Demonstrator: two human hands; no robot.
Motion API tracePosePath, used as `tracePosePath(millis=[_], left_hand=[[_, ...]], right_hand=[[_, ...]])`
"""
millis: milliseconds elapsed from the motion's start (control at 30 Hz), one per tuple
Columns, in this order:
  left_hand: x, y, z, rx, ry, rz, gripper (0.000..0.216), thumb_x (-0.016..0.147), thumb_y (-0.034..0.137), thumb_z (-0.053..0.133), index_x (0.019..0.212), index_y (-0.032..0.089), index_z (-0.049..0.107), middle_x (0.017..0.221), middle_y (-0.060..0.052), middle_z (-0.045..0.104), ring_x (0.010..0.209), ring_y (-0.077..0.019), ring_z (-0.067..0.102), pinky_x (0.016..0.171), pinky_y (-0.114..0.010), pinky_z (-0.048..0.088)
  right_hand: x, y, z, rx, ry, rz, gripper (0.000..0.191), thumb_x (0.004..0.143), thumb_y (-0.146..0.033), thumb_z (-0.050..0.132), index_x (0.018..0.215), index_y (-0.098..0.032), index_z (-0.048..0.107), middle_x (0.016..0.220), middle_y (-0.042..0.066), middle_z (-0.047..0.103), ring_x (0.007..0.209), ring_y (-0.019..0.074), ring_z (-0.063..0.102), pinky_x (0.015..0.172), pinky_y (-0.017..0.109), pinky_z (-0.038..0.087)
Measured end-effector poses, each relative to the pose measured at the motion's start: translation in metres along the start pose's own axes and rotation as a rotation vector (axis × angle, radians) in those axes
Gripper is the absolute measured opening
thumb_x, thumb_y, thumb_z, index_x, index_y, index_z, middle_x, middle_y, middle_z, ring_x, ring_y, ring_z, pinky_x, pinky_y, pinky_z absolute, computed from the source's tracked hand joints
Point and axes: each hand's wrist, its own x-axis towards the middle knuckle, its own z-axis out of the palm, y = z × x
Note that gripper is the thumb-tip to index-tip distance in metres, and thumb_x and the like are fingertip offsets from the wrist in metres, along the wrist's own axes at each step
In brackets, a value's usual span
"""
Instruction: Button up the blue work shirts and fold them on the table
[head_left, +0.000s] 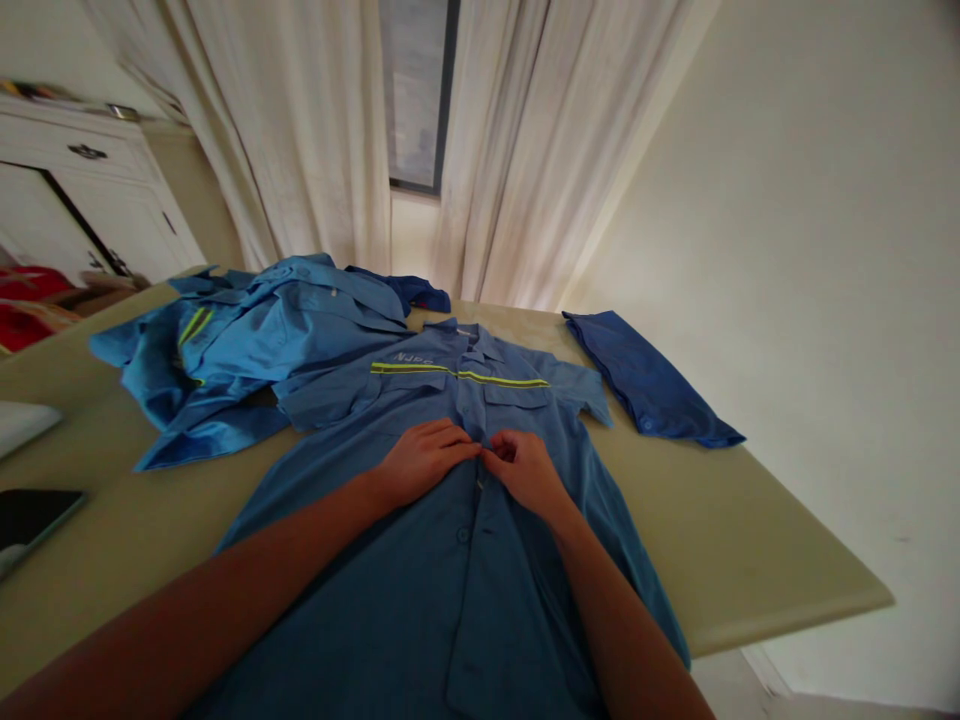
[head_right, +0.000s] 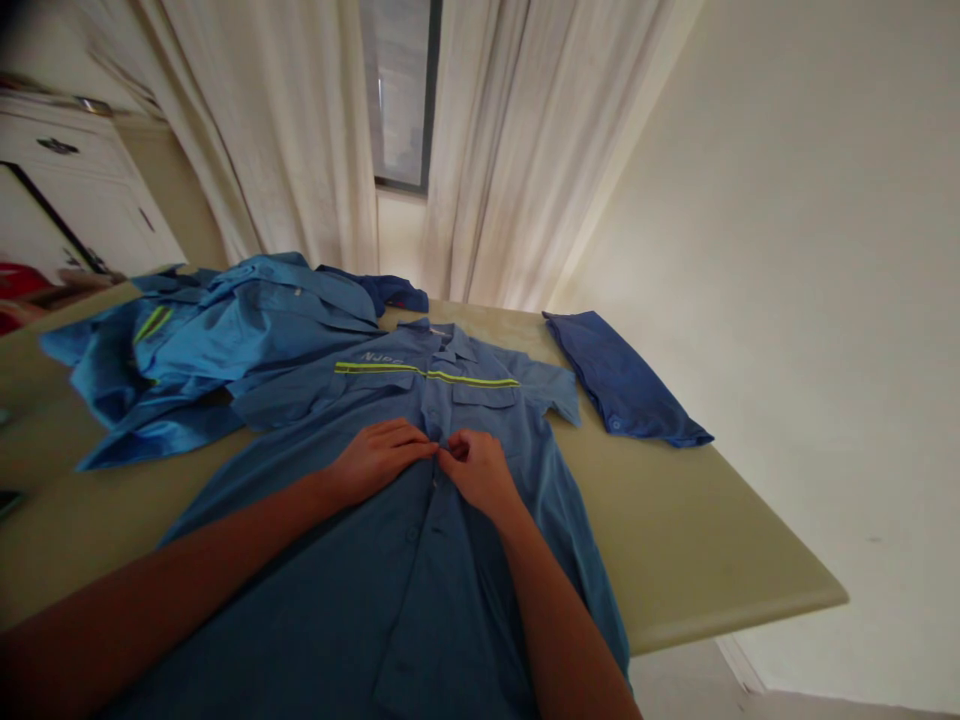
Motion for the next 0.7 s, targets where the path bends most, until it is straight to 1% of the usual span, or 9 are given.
tracePosePath(millis=[167, 267, 400, 533, 700], left_hand=[[-0.0004, -0.0002, -0.0008, -0.012, 0.020, 0.045, 0.030, 0.107, 0.026, 0.043, 0.119, 0.019, 0.069, 0.104, -0.007, 0.074, 0.093, -0.0174, 0.066, 0.087, -0.031, 0.053], [-0.0001, 0.0009, -0.0035, 0.000, 0.015, 0.070, 0.031, 0.107, 0.028, 0.042, 0.120, 0.018, 0.068, 0.100, -0.008, 0.074, 0.091, -0.0178, 0.066, 0.085, -0.031, 0.052], [-0.0002, 0.0017, -0.0056, 0.019, 0.001, 0.084, 0.033, 0.107, 0.030, 0.041, 0.121, 0.018, 0.069, 0.100, -0.009, 0.074, 0.091, -0.0180, 0.066, 0.084, -0.031, 0.052], [0.0003, 0.0022, -0.0052, 0.063, -0.008, 0.105, 0.031, 0.107, 0.028, 0.042, 0.124, 0.018, 0.067, 0.098, -0.008, 0.073, 0.089, -0.0180, 0.065, 0.081, -0.031, 0.051], [0.0016, 0.0032, -0.0046, 0.152, -0.008, 0.085, 0.027, 0.106, 0.025, 0.044, 0.118, 0.018, 0.067, 0.091, -0.005, 0.070, 0.083, -0.0178, 0.062, 0.077, -0.031, 0.049]], right_hand=[[-0.0005, 0.0019, 0.0004, 0.011, -0.028, -0.030, 0.016, 0.087, -0.032, 0.064, 0.079, -0.017, 0.066, 0.067, -0.001, 0.064, 0.061, 0.0140, 0.057, 0.057, 0.024, 0.038], [-0.0006, 0.0048, 0.0015, -0.019, -0.016, -0.020, 0.017, 0.088, -0.032, 0.065, 0.079, -0.018, 0.066, 0.067, 0.000, 0.064, 0.063, 0.0155, 0.058, 0.058, 0.025, 0.039], [-0.0006, 0.0071, 0.0019, -0.034, -0.010, 0.003, 0.015, 0.088, -0.030, 0.065, 0.079, -0.019, 0.066, 0.067, 0.001, 0.065, 0.066, 0.0176, 0.061, 0.059, 0.025, 0.041], [-0.0005, 0.0057, 0.0019, -0.047, 0.017, -0.015, 0.015, 0.087, -0.030, 0.066, 0.076, -0.019, 0.065, 0.067, 0.001, 0.065, 0.064, 0.0169, 0.059, 0.058, 0.025, 0.039], [-0.0014, 0.0005, 0.0027, 0.018, 0.008, -0.034, 0.018, 0.087, -0.031, 0.065, 0.074, -0.019, 0.066, 0.065, 0.000, 0.064, 0.060, 0.0152, 0.058, 0.057, 0.025, 0.039]])
